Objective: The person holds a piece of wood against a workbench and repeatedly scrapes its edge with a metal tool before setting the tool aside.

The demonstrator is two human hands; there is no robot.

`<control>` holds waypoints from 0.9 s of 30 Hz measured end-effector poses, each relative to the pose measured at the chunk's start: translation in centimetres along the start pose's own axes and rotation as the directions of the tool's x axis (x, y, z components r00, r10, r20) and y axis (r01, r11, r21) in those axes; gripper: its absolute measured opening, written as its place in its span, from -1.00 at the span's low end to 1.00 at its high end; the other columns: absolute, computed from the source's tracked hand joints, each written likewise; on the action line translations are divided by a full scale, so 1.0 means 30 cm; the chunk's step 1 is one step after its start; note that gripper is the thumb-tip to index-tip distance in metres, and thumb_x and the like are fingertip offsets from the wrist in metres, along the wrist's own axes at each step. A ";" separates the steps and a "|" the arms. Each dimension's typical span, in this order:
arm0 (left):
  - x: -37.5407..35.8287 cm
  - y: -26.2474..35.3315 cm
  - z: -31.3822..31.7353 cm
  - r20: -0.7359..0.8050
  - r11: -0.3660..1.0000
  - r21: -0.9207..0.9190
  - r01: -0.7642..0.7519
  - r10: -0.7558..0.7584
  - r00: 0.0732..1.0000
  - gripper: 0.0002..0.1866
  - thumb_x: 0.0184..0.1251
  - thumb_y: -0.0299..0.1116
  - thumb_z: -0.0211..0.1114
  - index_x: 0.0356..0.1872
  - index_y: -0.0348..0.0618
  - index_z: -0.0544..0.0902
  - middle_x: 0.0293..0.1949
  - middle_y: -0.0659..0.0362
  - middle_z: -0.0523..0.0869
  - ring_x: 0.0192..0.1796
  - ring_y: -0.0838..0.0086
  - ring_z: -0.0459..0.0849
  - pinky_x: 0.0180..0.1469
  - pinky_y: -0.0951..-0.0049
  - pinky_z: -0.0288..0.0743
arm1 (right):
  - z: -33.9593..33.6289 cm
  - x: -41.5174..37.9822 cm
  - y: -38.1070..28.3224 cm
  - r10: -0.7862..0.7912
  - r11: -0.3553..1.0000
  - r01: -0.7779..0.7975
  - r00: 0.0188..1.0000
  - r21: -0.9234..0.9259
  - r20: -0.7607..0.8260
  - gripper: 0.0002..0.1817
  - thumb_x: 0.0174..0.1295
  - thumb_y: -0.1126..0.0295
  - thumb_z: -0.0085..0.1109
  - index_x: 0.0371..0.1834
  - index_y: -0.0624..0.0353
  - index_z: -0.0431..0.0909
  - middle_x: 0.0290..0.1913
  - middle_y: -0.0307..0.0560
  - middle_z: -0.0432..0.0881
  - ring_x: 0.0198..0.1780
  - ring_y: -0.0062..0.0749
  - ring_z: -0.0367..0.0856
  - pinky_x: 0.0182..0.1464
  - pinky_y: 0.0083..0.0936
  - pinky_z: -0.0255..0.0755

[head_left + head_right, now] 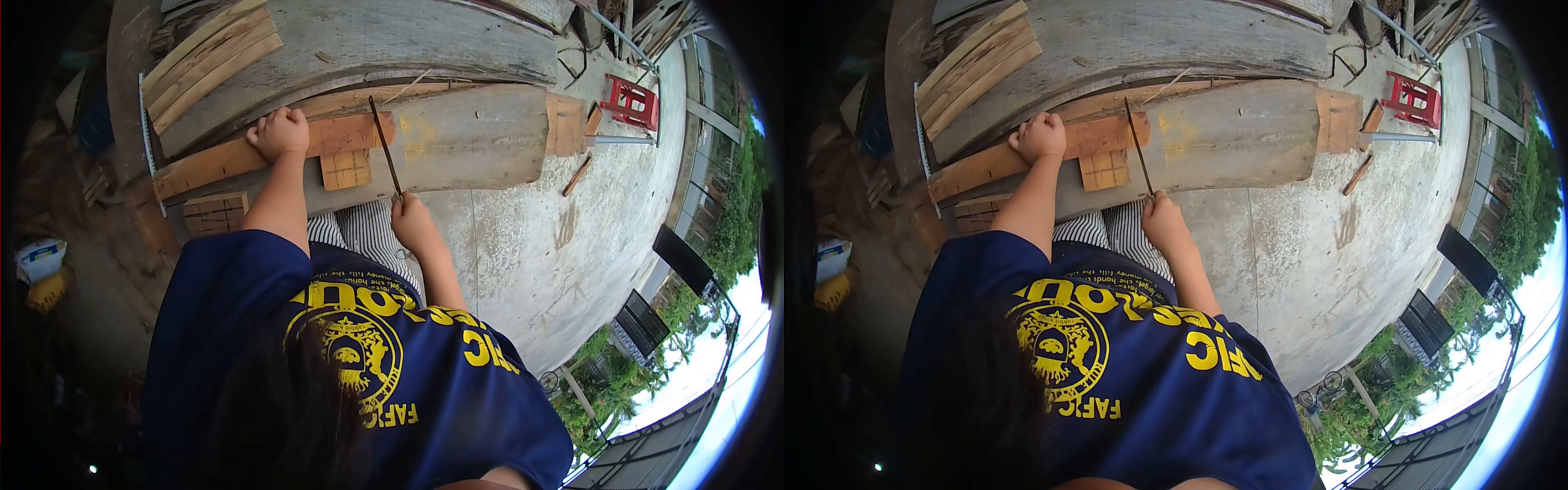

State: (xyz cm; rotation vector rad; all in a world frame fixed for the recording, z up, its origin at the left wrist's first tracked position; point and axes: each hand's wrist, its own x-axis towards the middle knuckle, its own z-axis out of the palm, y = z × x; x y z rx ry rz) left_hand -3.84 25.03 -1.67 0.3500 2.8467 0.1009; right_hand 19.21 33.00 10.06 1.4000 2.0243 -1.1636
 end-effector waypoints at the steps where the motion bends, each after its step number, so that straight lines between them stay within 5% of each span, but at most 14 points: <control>1: 0.001 -0.001 -0.003 -0.001 1.000 -0.001 0.009 -0.009 1.000 -0.65 0.19 -0.11 -0.05 -0.31 0.07 0.72 -0.28 0.26 0.73 -0.07 0.45 0.57 0.16 0.31 0.10 | -0.054 -0.037 -0.011 -0.004 1.000 0.004 1.000 -0.014 0.006 -0.70 0.30 0.27 -0.11 -0.22 0.37 0.41 -0.33 0.48 0.55 -0.17 0.36 0.51 -0.13 0.04 0.40; 8: -0.001 -0.010 0.008 -0.039 0.999 -0.035 -0.006 0.005 0.999 -0.68 0.17 -0.14 -0.04 -0.41 0.03 0.69 -0.31 0.25 0.72 -0.14 0.43 0.57 0.12 0.31 0.13 | -0.194 -0.125 -0.165 -0.055 0.995 0.055 0.998 -0.080 -0.006 -0.75 0.34 0.31 -0.11 -0.27 0.34 0.36 -0.37 0.39 0.55 -0.24 0.31 0.51 -0.27 -0.10 0.38; 10: 0.004 -0.017 0.013 -0.049 0.998 -0.054 -0.040 0.038 0.998 -0.68 0.17 -0.14 -0.04 -0.44 0.01 0.68 -0.32 0.25 0.72 -0.16 0.42 0.57 0.10 0.30 0.14 | -0.245 -0.190 -0.232 -0.080 0.996 0.076 0.988 -0.041 -0.133 -0.79 0.34 0.35 -0.10 -0.25 0.33 0.33 -0.42 0.34 0.54 -0.31 0.27 0.51 -0.33 -0.19 0.38; 11: 0.005 -0.020 0.006 -0.049 0.998 -0.056 -0.035 0.032 0.998 -0.68 0.17 -0.14 -0.04 -0.44 0.01 0.68 -0.32 0.25 0.72 -0.16 0.42 0.57 0.10 0.30 0.14 | -0.277 -0.214 -0.249 -0.121 0.993 0.120 0.981 -0.018 -0.148 -0.83 0.35 0.39 -0.10 -0.25 0.32 0.31 -0.52 0.17 0.50 -0.49 0.00 0.50 -0.43 -0.35 0.35; 14: 0.000 -0.006 -0.005 -0.006 0.997 -0.067 -0.027 0.027 1.000 -0.69 0.18 -0.14 -0.03 -0.45 0.01 0.67 -0.32 0.26 0.72 -0.15 0.42 0.56 0.09 0.29 0.13 | -0.297 -0.196 -0.249 -0.134 0.983 0.169 0.924 0.070 -0.359 -0.87 0.38 0.42 -0.15 -0.19 0.28 0.32 -0.57 -0.12 0.41 -0.59 -0.53 0.32 -0.52 -0.52 0.26; 17: 0.002 -0.004 -0.002 -0.034 0.998 -0.058 -0.025 0.023 0.999 -0.69 0.18 -0.14 -0.03 -0.45 0.01 0.67 -0.33 0.27 0.72 -0.15 0.42 0.56 0.09 0.29 0.13 | -0.189 -0.091 -0.155 -0.194 0.929 0.328 0.828 0.173 -0.527 -0.86 0.38 0.41 -0.14 -0.17 0.27 0.32 -0.57 -0.13 0.40 -0.58 -0.53 0.32 -0.51 -0.52 0.27; 19: 0.001 -0.010 -0.003 -0.020 0.998 -0.053 -0.033 0.032 0.999 -0.69 0.18 -0.14 -0.04 -0.45 0.02 0.67 -0.32 0.27 0.72 -0.15 0.42 0.56 0.10 0.28 0.12 | -0.087 -0.027 -0.086 -0.259 0.913 0.375 0.838 0.161 -0.481 -0.85 0.36 0.41 -0.13 -0.15 0.29 0.28 -0.55 0.20 0.54 -0.49 0.05 0.60 -0.48 -0.30 0.41; 21: 0.003 -0.011 0.000 -0.019 0.998 -0.052 -0.029 0.028 0.999 -0.69 0.19 -0.14 -0.05 -0.44 0.02 0.67 -0.31 0.27 0.72 -0.14 0.43 0.55 0.10 0.28 0.13 | -0.011 0.020 0.001 -0.226 0.973 0.206 0.937 -0.100 -0.268 -0.86 0.35 0.42 -0.13 -0.17 0.28 0.27 -0.51 0.21 0.55 -0.41 0.12 0.60 -0.44 -0.25 0.43; 22: 0.004 -0.011 -0.002 -0.017 0.998 -0.048 -0.029 0.028 0.999 -0.69 0.19 -0.14 -0.05 -0.44 0.02 0.67 -0.30 0.27 0.72 -0.14 0.43 0.55 0.10 0.28 0.13 | -0.001 0.010 0.003 -0.228 0.974 0.220 0.948 -0.061 -0.220 -0.86 0.34 0.41 -0.12 -0.17 0.27 0.27 -0.47 0.28 0.56 -0.37 0.23 0.58 -0.42 -0.17 0.44; 27: 0.002 -0.013 0.000 -0.003 0.999 -0.047 -0.028 0.028 1.000 -0.69 0.19 -0.14 -0.05 -0.44 0.02 0.67 -0.31 0.27 0.72 -0.14 0.44 0.55 0.10 0.29 0.12 | -0.002 -0.007 0.008 -0.165 0.971 0.212 0.928 0.110 -0.335 -0.86 0.35 0.39 -0.12 -0.20 0.26 0.29 -0.47 0.26 0.55 -0.38 0.23 0.56 -0.42 -0.14 0.39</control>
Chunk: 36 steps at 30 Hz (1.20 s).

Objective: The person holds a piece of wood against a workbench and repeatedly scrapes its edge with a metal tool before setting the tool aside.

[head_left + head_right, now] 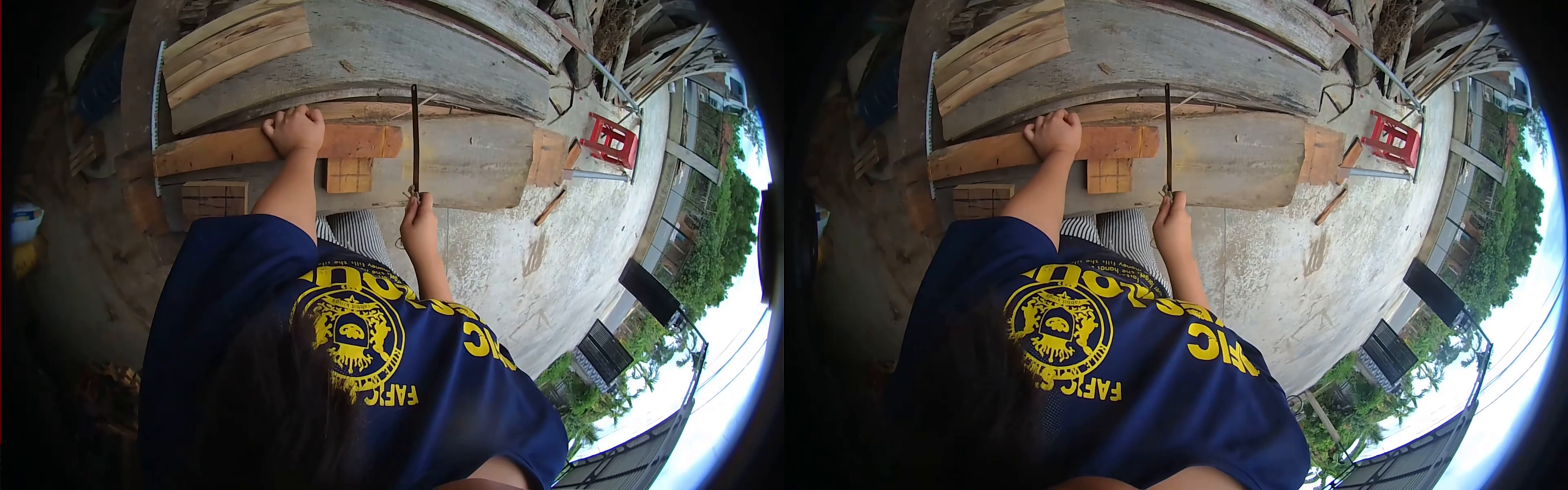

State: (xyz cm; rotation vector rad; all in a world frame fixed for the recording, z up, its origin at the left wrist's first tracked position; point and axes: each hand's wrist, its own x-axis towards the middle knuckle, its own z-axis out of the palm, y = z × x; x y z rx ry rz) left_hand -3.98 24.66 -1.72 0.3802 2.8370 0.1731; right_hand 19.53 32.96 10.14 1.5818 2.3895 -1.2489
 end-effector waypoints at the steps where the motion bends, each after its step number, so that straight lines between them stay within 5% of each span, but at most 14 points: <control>1: 0.001 0.002 0.003 -0.024 1.000 -0.004 -0.007 0.007 1.000 -0.69 0.18 -0.14 -0.05 -0.44 0.02 0.67 -0.31 0.27 0.72 -0.14 0.44 0.55 0.10 0.29 0.12 | 0.015 0.008 0.034 0.017 0.995 -0.011 0.998 -0.103 0.055 -0.87 0.36 0.40 -0.13 -0.22 0.25 0.28 -0.50 0.23 0.54 -0.41 0.19 0.56 -0.44 -0.18 0.39; 3: 0.000 0.005 0.000 -0.012 1.000 -0.003 -0.005 0.005 1.000 -0.69 0.18 -0.14 -0.05 -0.44 0.03 0.67 -0.31 0.26 0.72 -0.14 0.43 0.55 0.10 0.29 0.12 | 0.021 0.005 0.046 0.038 0.978 -0.015 0.994 -0.206 0.107 -0.87 0.36 0.40 -0.14 -0.23 0.25 0.27 -0.53 0.20 0.53 -0.44 0.15 0.56 -0.46 -0.21 0.38; 8: 0.000 0.003 -0.001 0.013 1.000 0.003 0.008 -0.008 1.000 -0.69 0.18 -0.13 -0.05 -0.43 0.03 0.67 -0.31 0.26 0.72 -0.14 0.43 0.55 0.10 0.29 0.12 | 0.040 -0.021 -0.013 0.010 1.000 -0.008 0.996 -0.019 0.092 -0.84 0.37 0.37 -0.14 -0.26 0.25 0.25 -0.53 0.21 0.52 -0.44 0.19 0.54 -0.46 -0.18 0.36; 13: 0.000 0.006 -0.005 -0.026 1.000 -0.005 -0.002 0.002 1.000 -0.66 0.17 -0.12 -0.06 -0.44 0.01 0.68 -0.33 0.27 0.72 -0.13 0.43 0.55 0.12 0.28 0.11 | 0.120 -0.005 0.020 0.093 0.985 -0.068 0.983 -0.158 0.156 -0.81 0.36 0.31 -0.17 -0.22 0.23 0.21 -0.47 0.48 0.51 -0.35 0.42 0.49 -0.38 0.13 0.35; 36: -0.007 0.003 0.004 -0.033 1.000 0.021 -0.003 0.004 0.999 -0.67 0.18 -0.11 -0.06 -0.42 0.04 0.68 -0.32 0.24 0.72 -0.13 0.42 0.57 0.11 0.29 0.13 | -0.006 -0.093 -0.043 0.135 0.986 -0.102 0.955 -0.135 0.263 -0.79 0.37 0.30 -0.19 -0.23 0.26 0.26 -0.39 0.47 0.52 -0.23 0.42 0.47 -0.26 0.11 0.36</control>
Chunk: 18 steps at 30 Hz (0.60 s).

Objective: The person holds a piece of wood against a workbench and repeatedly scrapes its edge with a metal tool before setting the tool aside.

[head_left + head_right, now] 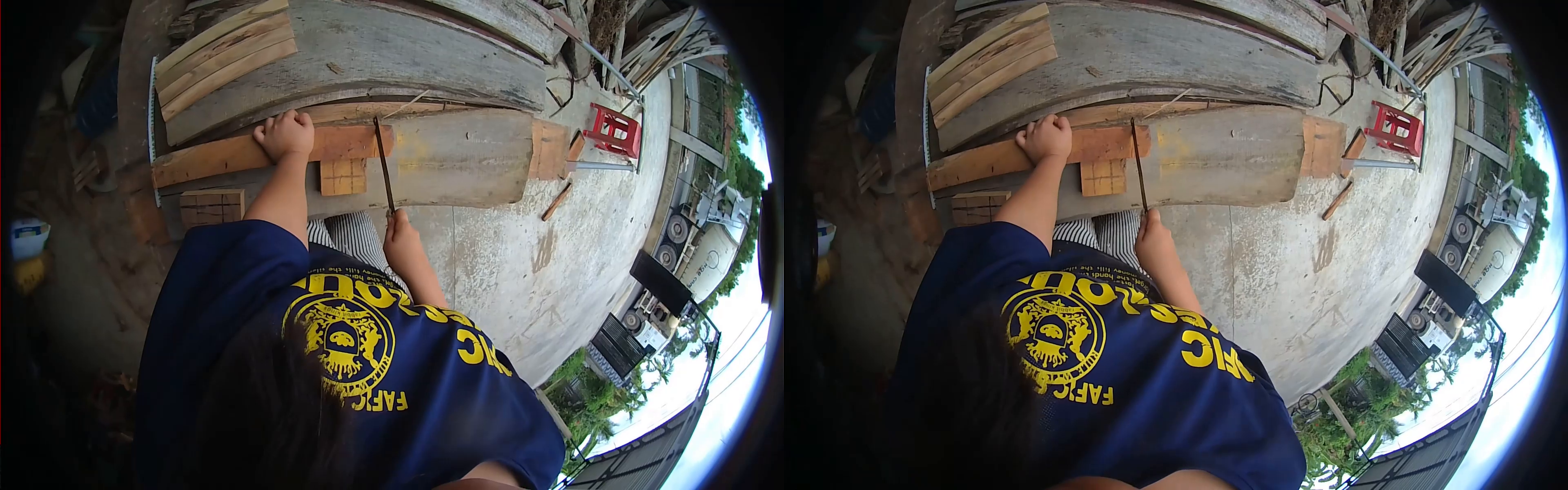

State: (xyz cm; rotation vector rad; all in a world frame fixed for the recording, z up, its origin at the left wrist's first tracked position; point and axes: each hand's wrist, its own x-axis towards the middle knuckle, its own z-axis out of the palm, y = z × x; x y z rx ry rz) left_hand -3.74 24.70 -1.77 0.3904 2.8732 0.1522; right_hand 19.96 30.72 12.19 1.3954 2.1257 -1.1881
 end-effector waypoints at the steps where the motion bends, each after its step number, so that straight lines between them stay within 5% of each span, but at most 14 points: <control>1: 0.005 0.004 -0.003 -0.003 1.000 0.000 0.006 -0.006 1.000 -0.67 0.18 -0.11 -0.05 -0.42 0.04 0.68 -0.32 0.24 0.72 -0.14 0.42 0.57 0.11 0.30 0.13 | 0.006 0.050 -0.019 -0.004 1.000 0.004 1.000 -0.011 -0.001 -0.80 0.36 0.31 -0.19 -0.24 0.26 0.26 -0.40 0.47 0.53 -0.23 0.42 0.47 -0.26 0.11 0.36; 5: 0.006 0.005 -0.015 0.048 1.000 0.000 0.013 -0.013 0.999 -0.68 0.17 -0.12 -0.04 -0.42 0.04 0.68 -0.32 0.24 0.72 -0.13 0.42 0.57 0.11 0.29 0.13 | 0.035 0.199 -0.056 -0.013 0.999 0.011 0.999 -0.039 -0.043 -0.80 0.35 0.32 -0.18 -0.24 0.26 0.27 -0.39 0.46 0.53 -0.23 0.43 0.47 -0.25 0.12 0.36; 12: 0.005 -0.002 0.002 0.000 1.000 -0.007 -0.002 0.002 1.000 -0.69 0.17 -0.12 -0.02 -0.42 0.04 0.69 -0.34 0.23 0.72 -0.14 0.41 0.58 0.10 0.28 0.14 | -0.034 0.012 -0.011 0.056 0.995 -0.054 0.998 -0.080 0.019 -0.78 0.33 0.31 -0.16 -0.22 0.28 0.28 -0.39 0.50 0.54 -0.25 0.40 0.51 -0.23 0.13 0.39; 18: 0.009 0.008 -0.005 0.023 1.000 -0.006 0.016 -0.016 1.000 -0.68 0.17 -0.12 -0.03 -0.40 0.04 0.69 -0.31 0.23 0.72 -0.11 0.42 0.57 0.11 0.28 0.13 | 0.067 0.243 -0.049 -0.048 0.998 0.045 0.998 -0.053 -0.042 -0.73 0.32 0.30 -0.15 -0.27 0.36 0.32 -0.38 0.50 0.54 -0.24 0.40 0.51 -0.20 0.10 0.40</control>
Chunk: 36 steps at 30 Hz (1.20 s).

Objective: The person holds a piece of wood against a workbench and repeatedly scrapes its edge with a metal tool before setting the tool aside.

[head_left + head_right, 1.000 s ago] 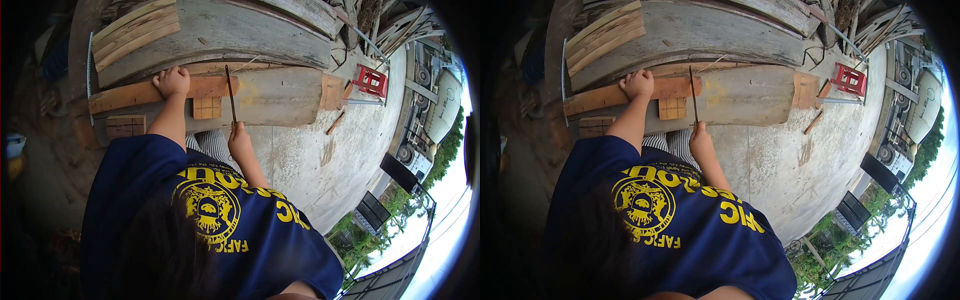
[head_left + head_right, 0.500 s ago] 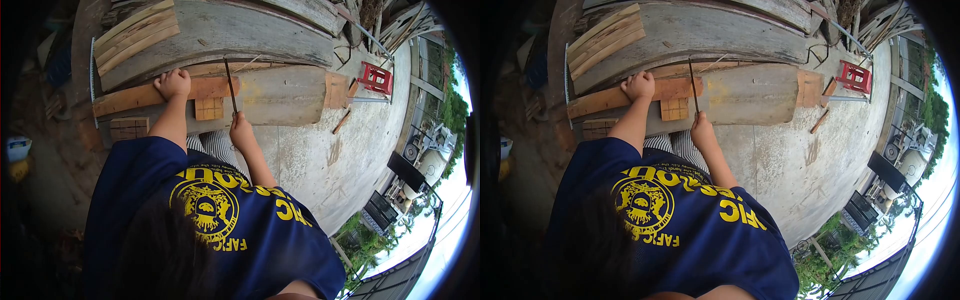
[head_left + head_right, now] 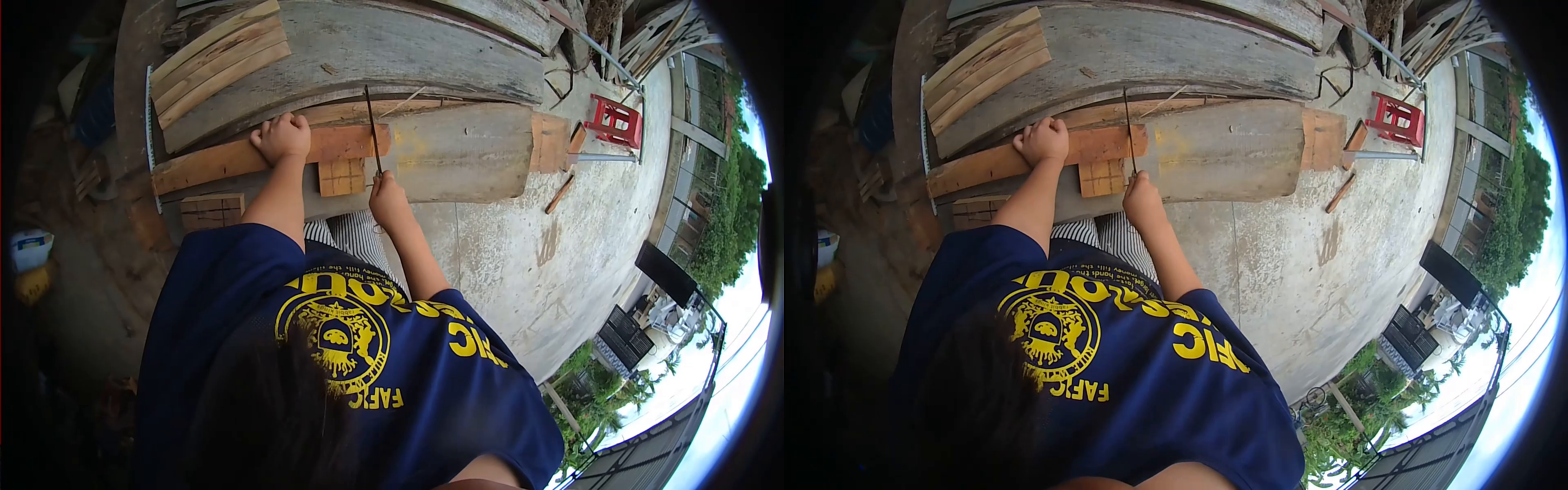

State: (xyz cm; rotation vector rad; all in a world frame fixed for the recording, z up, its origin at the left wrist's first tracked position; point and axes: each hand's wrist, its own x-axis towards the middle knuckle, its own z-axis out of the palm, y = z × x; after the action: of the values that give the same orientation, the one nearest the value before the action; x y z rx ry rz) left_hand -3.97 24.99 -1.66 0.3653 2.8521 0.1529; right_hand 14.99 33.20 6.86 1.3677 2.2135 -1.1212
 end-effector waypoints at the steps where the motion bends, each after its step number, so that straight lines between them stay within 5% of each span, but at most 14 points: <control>1: -0.001 -0.005 0.002 -0.016 1.000 0.009 -0.015 0.015 1.000 -0.68 0.18 -0.12 -0.04 -0.40 0.04 0.69 -0.30 0.23 0.72 -0.11 0.43 0.57 0.11 0.29 0.13 | 0.005 -0.001 -0.005 -0.007 1.000 0.007 1.000 0.005 0.007 -0.73 0.32 0.30 -0.15 -0.27 0.36 0.32 -0.38 0.50 0.54 -0.24 0.40 0.51 -0.20 0.10 0.40; 9: 0.001 -0.004 0.006 -0.018 1.000 0.004 -0.016 0.016 1.000 -0.67 0.18 -0.12 -0.06 -0.42 0.03 0.68 -0.29 0.26 0.72 -0.12 0.43 0.56 0.12 0.26 0.11 | -0.047 -0.252 0.070 0.088 0.995 -0.089 0.996 0.043 0.015 -0.75 0.30 0.30 -0.08 -0.31 0.33 0.36 -0.36 0.47 0.54 -0.23 0.39 0.49 -0.20 0.03 0.41; 18: -0.001 -0.007 0.004 -0.015 1.000 0.023 -0.017 0.018 1.000 -0.66 0.19 -0.12 -0.06 -0.41 0.04 0.69 -0.28 0.25 0.72 -0.10 0.42 0.57 0.11 0.26 0.12 | 0.017 -0.008 0.027 0.015 1.000 -0.015 1.000 0.007 -0.010 -0.73 0.31 0.32 -0.09 -0.33 0.38 0.37 -0.40 0.45 0.54 -0.23 0.36 0.51 -0.21 0.03 0.40; 26: -0.009 -0.004 0.002 -0.027 1.000 0.005 -0.023 0.024 0.999 -0.65 0.18 -0.13 -0.07 -0.42 0.02 0.69 -0.31 0.23 0.73 -0.13 0.41 0.57 0.13 0.27 0.12 | -0.063 -0.278 0.067 0.117 0.993 -0.117 0.988 -0.009 0.098 -0.72 0.32 0.31 -0.10 -0.31 0.39 0.39 -0.33 0.46 0.54 -0.19 0.38 0.50 -0.16 0.01 0.42; 32: -0.004 0.007 0.009 -0.091 0.999 0.047 -0.027 0.031 0.995 -0.69 0.13 -0.15 -0.01 -0.48 0.03 0.70 -0.32 0.23 0.73 -0.18 0.38 0.59 0.07 0.24 0.16 | -0.011 -0.017 0.036 0.057 0.994 -0.061 0.997 0.086 0.042 -0.69 0.33 0.28 -0.12 -0.30 0.40 0.40 -0.35 0.49 0.53 -0.19 0.38 0.49 -0.14 0.02 0.39; 36: -0.003 0.009 0.022 -0.112 0.998 0.035 -0.042 0.045 0.993 -0.70 0.12 -0.17 -0.01 -0.50 0.01 0.70 -0.34 0.24 0.73 -0.18 0.38 0.59 0.05 0.24 0.17 | -0.029 -0.076 0.014 0.064 0.995 -0.071 0.993 0.066 0.098 -0.68 0.33 0.27 -0.13 -0.29 0.40 0.40 -0.35 0.50 0.53 -0.19 0.39 0.49 -0.13 0.02 0.38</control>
State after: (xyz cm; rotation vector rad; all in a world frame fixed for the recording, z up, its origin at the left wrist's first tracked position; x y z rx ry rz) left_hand -3.64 25.27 -2.22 0.4393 2.9619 0.1389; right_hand 16.61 32.55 8.60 1.3752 2.0634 -1.2237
